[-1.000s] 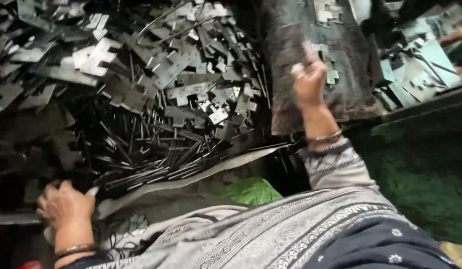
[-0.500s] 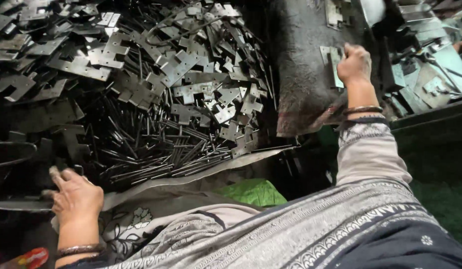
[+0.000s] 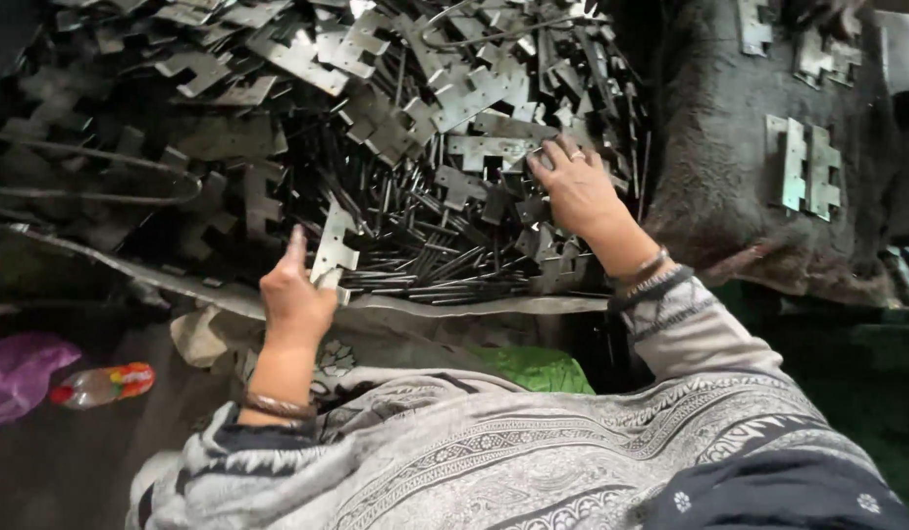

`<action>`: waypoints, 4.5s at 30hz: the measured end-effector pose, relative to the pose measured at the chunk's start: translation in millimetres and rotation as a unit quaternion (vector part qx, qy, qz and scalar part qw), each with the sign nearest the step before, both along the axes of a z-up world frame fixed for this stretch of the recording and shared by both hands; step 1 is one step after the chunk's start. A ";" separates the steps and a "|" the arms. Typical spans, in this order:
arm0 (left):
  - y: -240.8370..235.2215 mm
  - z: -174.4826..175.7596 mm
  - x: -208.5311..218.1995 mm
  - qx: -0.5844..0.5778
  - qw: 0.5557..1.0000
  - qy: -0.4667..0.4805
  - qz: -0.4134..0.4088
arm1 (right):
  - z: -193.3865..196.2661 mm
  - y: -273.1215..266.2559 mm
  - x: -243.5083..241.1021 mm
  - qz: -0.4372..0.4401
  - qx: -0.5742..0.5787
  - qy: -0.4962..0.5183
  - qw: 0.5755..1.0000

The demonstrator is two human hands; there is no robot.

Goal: The person sorts through a pile of metal hinges and pins by hand, picking up individual pieces to fit them together and placing the assembled hinges onto a padded surface.

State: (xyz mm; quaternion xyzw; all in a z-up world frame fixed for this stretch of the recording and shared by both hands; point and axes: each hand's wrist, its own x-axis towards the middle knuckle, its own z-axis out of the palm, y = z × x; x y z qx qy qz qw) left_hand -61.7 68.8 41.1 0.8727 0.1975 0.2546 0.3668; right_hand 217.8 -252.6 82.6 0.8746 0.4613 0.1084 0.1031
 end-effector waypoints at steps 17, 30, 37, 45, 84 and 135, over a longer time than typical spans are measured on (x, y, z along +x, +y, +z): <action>46.3 25.4 -7.7 -0.597 0.758 -0.230 -0.129 | 74.2 16.0 -25.9 0.103 0.174 0.273 0.940; -17.2 -64.0 46.1 0.243 0.931 0.217 -0.168 | -24.4 17.3 -46.7 -0.003 0.445 0.607 0.658; -12.8 -48.9 52.4 0.237 0.911 0.249 -0.227 | 10.5 30.7 -67.4 0.018 0.282 0.302 0.911; 3.5 -70.6 47.1 0.029 0.981 0.059 -0.181 | 35.4 18.7 -78.5 0.079 0.276 0.298 0.911; 85.2 -83.2 68.5 0.247 0.947 0.183 0.089 | 48.8 -66.9 -5.7 -0.156 0.481 0.090 0.858; 3.2 -31.1 92.3 -0.125 0.972 -0.192 -0.045 | 19.8 23.1 -43.6 -0.034 0.571 0.788 0.229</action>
